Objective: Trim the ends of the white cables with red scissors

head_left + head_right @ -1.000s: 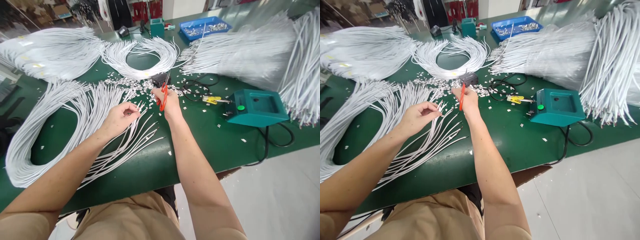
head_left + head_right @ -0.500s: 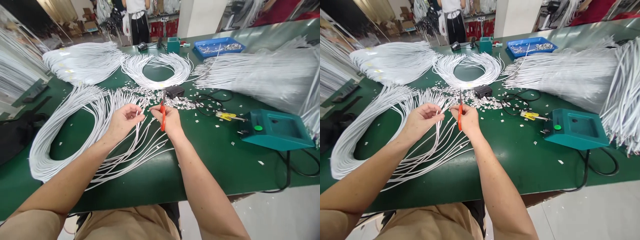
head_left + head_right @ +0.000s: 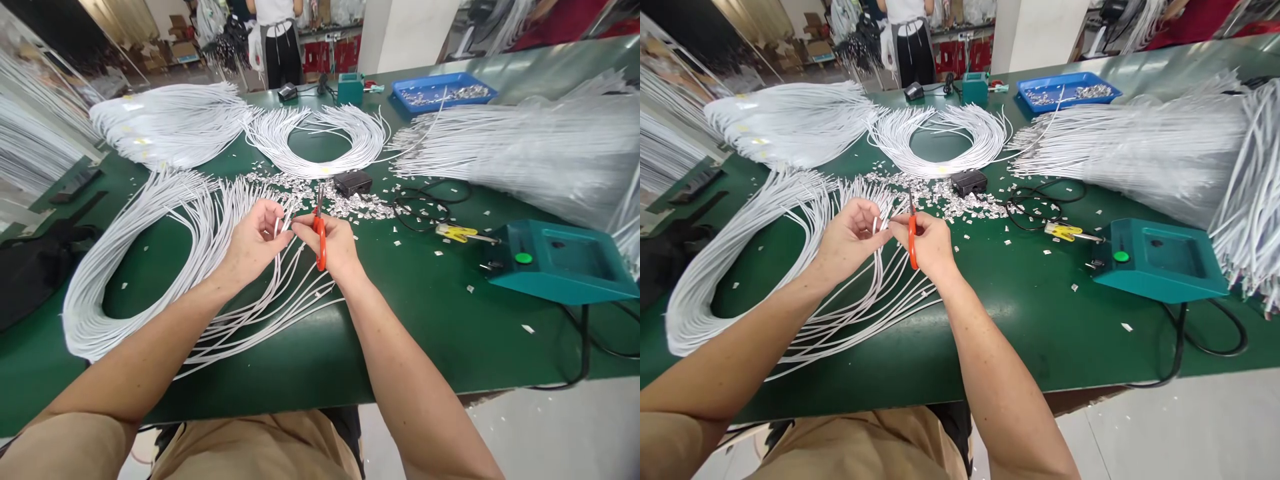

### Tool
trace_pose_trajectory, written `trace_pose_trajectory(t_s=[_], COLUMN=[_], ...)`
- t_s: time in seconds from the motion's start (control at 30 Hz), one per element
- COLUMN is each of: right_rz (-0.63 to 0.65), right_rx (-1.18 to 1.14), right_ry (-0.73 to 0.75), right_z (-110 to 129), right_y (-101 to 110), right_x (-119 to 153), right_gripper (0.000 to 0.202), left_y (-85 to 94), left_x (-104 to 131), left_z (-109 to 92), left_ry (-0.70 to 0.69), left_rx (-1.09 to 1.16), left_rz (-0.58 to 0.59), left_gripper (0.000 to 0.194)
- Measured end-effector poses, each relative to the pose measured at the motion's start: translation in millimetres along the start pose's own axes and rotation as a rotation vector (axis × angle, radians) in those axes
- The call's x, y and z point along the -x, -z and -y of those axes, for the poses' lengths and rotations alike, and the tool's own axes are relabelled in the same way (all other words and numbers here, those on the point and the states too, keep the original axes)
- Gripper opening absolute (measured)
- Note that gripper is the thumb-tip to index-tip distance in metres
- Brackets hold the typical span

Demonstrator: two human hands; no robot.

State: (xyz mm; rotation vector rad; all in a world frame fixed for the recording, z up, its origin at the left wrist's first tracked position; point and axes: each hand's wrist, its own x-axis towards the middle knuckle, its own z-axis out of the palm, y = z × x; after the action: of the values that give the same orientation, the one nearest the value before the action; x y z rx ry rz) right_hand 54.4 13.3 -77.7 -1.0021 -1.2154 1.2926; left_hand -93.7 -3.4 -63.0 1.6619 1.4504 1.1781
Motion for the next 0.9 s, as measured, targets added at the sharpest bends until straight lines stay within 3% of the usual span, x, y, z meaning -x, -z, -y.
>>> trace_pose_trajectory(t_s=[0.23, 0.43, 0.57, 0.7, 0.9], right_rz=[-0.042, -0.010, 0.009, 0.039, -0.041], right_rx=[0.049, 0.071, 0.401, 0.899, 1.120], right_ry=[0.031, 0.111, 0.135, 0.368, 0.484], right_z=[-9.0, -10.0, -14.5, -26.8, -37.5], right_y=[1.4, 3.3, 9.9, 14.8, 14.3], right_x=[-1.7, -3.4, -6.7, -9.4, -9.4], right_gripper=[0.019, 0.017, 0.019, 0.012, 0.015], left_y=[-0.2, -0.4, 4.7, 11.1, 14.5], left_x=[1.9, -0.4, -3.5, -4.2, -4.2], left_z=[0.4, 0.9, -0.3, -7.6, -10.9], left_ry=[-0.113, -0.127, -0.048, 0.047, 0.087], left_rx=[-0.195, -0.211, -0.133, -0.075, -0.038], left_rz=[0.030, -0.005, -0.010, -0.019, -0.017], left_gripper=[0.033, 0.038, 0.040, 0.042, 0.043])
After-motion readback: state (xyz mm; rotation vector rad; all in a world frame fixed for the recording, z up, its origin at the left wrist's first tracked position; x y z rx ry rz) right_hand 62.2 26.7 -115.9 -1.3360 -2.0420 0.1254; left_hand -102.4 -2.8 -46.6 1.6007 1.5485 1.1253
